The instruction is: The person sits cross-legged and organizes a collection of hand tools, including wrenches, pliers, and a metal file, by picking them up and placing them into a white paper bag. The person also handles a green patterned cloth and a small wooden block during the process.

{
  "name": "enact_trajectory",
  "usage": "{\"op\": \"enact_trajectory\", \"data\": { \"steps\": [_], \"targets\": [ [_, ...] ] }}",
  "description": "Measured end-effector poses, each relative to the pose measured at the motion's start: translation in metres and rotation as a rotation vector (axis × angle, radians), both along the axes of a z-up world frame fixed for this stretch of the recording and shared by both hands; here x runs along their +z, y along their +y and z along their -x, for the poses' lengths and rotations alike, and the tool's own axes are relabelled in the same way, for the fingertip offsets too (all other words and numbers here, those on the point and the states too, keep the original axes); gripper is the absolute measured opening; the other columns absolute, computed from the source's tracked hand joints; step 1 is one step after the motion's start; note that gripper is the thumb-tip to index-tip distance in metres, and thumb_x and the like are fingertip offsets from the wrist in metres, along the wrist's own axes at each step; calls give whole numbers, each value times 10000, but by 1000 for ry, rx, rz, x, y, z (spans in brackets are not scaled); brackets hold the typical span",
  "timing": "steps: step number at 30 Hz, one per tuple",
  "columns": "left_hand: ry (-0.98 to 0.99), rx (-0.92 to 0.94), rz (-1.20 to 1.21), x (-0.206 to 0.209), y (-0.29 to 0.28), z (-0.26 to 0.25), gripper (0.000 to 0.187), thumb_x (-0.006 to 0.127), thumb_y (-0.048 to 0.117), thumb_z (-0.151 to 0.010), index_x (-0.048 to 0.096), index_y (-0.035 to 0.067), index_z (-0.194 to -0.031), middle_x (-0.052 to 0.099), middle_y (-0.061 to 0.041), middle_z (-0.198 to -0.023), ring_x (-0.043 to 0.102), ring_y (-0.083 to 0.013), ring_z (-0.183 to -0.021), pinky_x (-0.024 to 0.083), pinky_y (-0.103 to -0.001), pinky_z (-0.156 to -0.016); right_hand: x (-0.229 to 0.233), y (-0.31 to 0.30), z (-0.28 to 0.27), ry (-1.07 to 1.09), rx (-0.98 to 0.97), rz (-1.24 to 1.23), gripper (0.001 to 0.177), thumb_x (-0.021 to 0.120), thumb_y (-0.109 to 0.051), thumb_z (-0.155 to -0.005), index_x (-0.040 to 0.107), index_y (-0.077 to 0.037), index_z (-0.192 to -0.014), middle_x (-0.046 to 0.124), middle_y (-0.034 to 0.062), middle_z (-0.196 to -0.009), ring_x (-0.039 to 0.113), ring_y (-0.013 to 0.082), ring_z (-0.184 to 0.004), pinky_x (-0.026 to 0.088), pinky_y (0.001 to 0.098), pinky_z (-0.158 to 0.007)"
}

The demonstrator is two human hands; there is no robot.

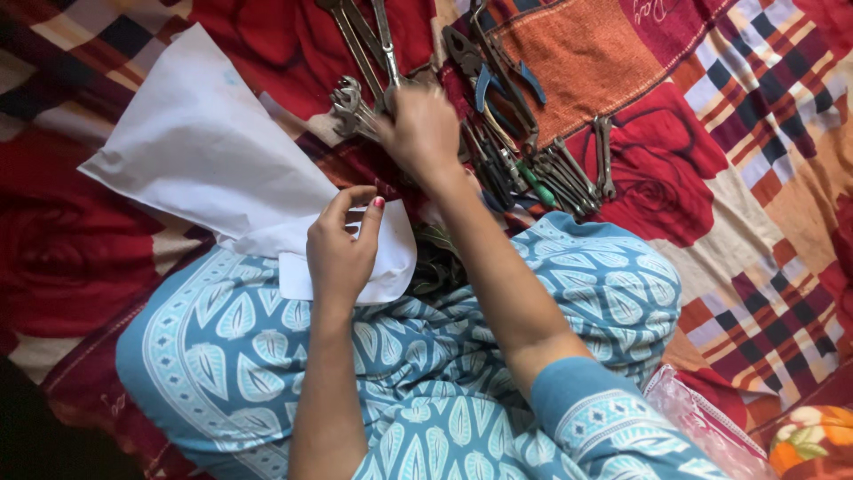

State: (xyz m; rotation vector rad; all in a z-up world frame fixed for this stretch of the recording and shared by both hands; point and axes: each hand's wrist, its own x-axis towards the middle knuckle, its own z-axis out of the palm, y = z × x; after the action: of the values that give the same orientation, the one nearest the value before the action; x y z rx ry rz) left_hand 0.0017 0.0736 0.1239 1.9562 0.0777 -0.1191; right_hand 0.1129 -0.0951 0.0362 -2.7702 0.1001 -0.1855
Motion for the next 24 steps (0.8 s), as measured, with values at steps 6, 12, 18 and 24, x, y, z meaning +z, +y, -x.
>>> {"op": "enact_trajectory", "data": {
  "steps": [6,12,18,24],
  "targets": [
    [7,9,5,0,-2,-10,197,709,236,-963,745,79,-1077,775,-99,-961,756,-192,-796,544,-314,-587,-23,-6,-74,-113,-90,157,660,862,-596,-649,678,-31,-936,682,174,-1014,627,406,-1054,497,502,-855],
    [19,21,65,-10,1,-19,183,706,216,-960,750,81,-1074,779,-91,-955,759,-177,-806,558,-298,-625,-58,6,-106,-32,-150,189,464,798,-448,-661,691,-49,-873,735,167,-926,643,385,-1062,468,529,-923],
    [81,55,243,-24,2,-19,184,697,195,-972,754,60,-1084,784,-59,-952,727,-130,-813,558,-262,-667,-27,-21,-88,-21,-72,96,378,677,-383,-896,625,-10,-929,716,221,-807,669,427,-850,488,571,-792],
    [220,-2,705,-38,-3,-12,416,682,214,-986,587,18,-1340,713,-78,-1217,685,-146,-1030,535,-277,-836,34,-43,68,-60,158,-479,254,618,-250,-1050,579,-4,-1100,683,198,-887,669,398,-812,501,488,-688]
  ]
}}
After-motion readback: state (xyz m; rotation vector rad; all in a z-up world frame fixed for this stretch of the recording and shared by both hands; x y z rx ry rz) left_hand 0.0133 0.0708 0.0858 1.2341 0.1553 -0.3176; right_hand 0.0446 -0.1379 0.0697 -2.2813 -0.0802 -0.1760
